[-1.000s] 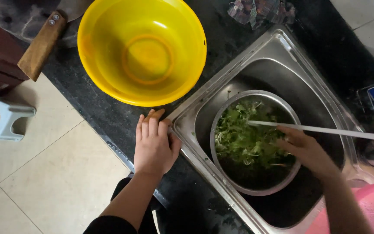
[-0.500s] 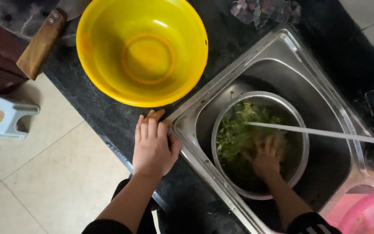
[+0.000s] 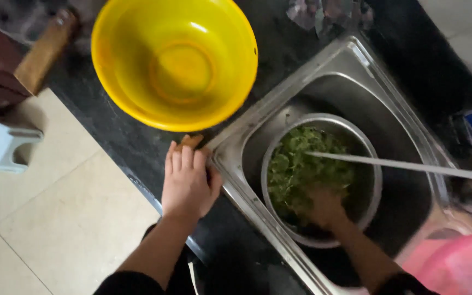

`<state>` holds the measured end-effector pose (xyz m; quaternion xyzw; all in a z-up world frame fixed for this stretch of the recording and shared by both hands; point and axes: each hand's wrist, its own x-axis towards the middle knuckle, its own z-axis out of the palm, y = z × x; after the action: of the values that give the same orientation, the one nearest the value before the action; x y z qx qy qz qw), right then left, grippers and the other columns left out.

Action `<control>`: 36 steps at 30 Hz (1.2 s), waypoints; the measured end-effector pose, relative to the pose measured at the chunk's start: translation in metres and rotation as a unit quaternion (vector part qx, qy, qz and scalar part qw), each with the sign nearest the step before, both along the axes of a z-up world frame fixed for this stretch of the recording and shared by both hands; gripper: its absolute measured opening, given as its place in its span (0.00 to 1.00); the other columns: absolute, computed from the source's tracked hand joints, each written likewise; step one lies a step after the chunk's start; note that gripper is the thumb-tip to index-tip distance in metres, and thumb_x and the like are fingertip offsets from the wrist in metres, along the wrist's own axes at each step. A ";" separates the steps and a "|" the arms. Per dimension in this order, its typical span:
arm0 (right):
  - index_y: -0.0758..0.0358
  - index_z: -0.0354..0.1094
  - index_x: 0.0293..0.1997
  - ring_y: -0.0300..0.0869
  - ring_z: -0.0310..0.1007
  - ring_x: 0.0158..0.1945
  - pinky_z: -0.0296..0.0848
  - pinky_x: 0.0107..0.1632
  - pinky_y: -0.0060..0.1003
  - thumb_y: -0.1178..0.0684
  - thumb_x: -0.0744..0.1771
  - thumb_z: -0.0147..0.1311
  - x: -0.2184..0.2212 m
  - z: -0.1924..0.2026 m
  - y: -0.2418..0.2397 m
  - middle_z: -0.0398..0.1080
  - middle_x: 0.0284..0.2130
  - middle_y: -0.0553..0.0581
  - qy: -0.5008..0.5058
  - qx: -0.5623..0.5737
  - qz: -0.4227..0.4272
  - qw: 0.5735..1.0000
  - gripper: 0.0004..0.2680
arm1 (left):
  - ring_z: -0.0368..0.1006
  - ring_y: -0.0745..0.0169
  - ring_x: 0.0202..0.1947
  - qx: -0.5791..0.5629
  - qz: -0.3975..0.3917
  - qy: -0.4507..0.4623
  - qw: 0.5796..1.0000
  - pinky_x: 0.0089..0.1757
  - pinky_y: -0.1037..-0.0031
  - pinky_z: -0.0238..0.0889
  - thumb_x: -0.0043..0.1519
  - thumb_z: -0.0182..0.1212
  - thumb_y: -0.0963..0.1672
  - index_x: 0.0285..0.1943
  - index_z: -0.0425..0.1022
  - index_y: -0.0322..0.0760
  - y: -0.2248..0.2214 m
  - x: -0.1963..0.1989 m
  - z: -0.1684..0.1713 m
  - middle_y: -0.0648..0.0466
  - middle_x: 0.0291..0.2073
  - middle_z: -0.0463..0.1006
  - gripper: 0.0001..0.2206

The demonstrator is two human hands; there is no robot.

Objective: Washing green leafy vegetables in a sink by rinsing them in a bowl and transferring them to a strainer.

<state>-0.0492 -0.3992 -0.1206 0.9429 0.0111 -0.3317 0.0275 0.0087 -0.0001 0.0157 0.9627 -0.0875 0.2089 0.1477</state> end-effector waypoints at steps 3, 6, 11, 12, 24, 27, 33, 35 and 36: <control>0.48 0.71 0.60 0.60 0.62 0.67 0.74 0.60 0.63 0.24 0.66 0.51 -0.001 -0.016 0.018 0.69 0.58 0.55 0.012 0.008 -0.010 1.000 0.25 | 0.72 0.45 0.53 -0.020 0.000 0.002 1.000 0.68 0.52 0.58 0.51 0.60 0.48 0.47 0.71 0.42 -0.001 -0.004 -0.001 0.48 0.44 0.70 0.16; 0.53 0.64 0.71 0.70 0.46 0.77 0.72 0.64 0.67 0.25 0.68 0.47 -0.016 -0.029 0.032 0.61 0.67 0.60 0.040 0.016 -0.043 0.998 0.29 | 0.72 0.44 0.52 -0.023 0.003 0.003 1.000 0.68 0.52 0.58 0.52 0.59 0.47 0.47 0.72 0.41 -0.001 -0.004 0.006 0.48 0.42 0.69 0.15; 0.48 0.54 0.78 0.70 0.41 0.76 0.64 0.63 0.79 0.22 0.67 0.49 0.013 -0.060 0.002 0.47 0.73 0.58 -0.029 -0.007 -0.277 0.960 0.33 | 0.72 0.45 0.49 -0.018 0.003 0.003 1.000 0.68 0.52 0.58 0.52 0.60 0.48 0.47 0.71 0.41 -0.001 -0.004 0.007 0.48 0.40 0.68 0.15; 0.47 0.51 0.80 0.71 0.40 0.75 0.63 0.60 0.83 0.22 0.67 0.48 0.015 -0.090 0.004 0.42 0.75 0.57 -0.118 0.064 -0.464 0.876 0.33 | 0.72 0.45 0.48 -0.020 0.003 0.008 1.000 0.69 0.52 0.57 0.51 0.60 0.48 0.47 0.71 0.42 -0.002 -0.004 0.007 0.48 0.39 0.68 0.16; 0.36 0.56 0.77 0.74 0.46 0.76 0.67 0.69 0.68 0.36 0.71 0.48 0.028 0.058 0.110 0.40 0.78 0.60 0.036 0.061 -0.136 0.988 0.22 | 0.71 0.45 0.57 -0.030 -0.002 0.020 0.999 0.68 0.52 0.57 0.51 0.60 0.47 0.48 0.71 0.42 -0.001 -0.007 -0.001 0.49 0.44 0.69 0.16; 0.54 0.66 0.67 0.63 0.74 0.60 0.79 0.57 0.62 0.37 0.69 0.50 0.040 -0.008 0.028 0.71 0.59 0.64 0.004 -0.024 -0.226 0.974 0.20 | 0.72 0.45 0.50 -0.023 0.002 0.013 1.000 0.69 0.52 0.57 0.52 0.60 0.47 0.48 0.71 0.42 -0.002 -0.004 0.007 0.49 0.41 0.69 0.16; 0.49 0.68 0.68 0.78 0.53 0.70 0.75 0.58 0.71 0.36 0.65 0.61 0.022 0.059 0.081 0.53 0.68 0.62 0.017 -0.006 -0.026 0.999 0.24 | 0.72 0.43 0.55 -0.031 -0.001 0.029 0.999 0.69 0.52 0.56 0.52 0.61 0.46 0.45 0.73 0.39 -0.003 -0.005 0.003 0.47 0.43 0.71 0.14; 0.46 0.56 0.75 0.82 0.43 0.72 0.68 0.60 0.79 0.33 0.64 0.60 0.016 -0.008 0.046 0.38 0.74 0.63 0.003 0.021 -0.183 0.983 0.30 | 0.71 0.44 0.53 -0.030 -0.001 0.031 0.999 0.69 0.52 0.56 0.53 0.60 0.46 0.46 0.72 0.40 -0.002 -0.007 0.005 0.48 0.42 0.70 0.14; 0.43 0.43 0.82 0.85 0.32 0.75 0.60 0.61 0.86 0.30 0.63 0.59 0.019 -0.043 0.029 0.23 0.80 0.65 -0.020 0.049 -0.335 0.941 0.38 | 0.71 0.45 0.51 -0.029 -0.002 0.022 0.999 0.69 0.51 0.57 0.53 0.59 0.46 0.46 0.71 0.41 -0.002 -0.004 0.006 0.49 0.42 0.69 0.14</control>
<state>-0.0304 -0.3698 -0.1640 0.8987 -0.2901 -0.3016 -0.1309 0.0050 -0.0024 0.0212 0.9624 -0.0799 0.1896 0.1776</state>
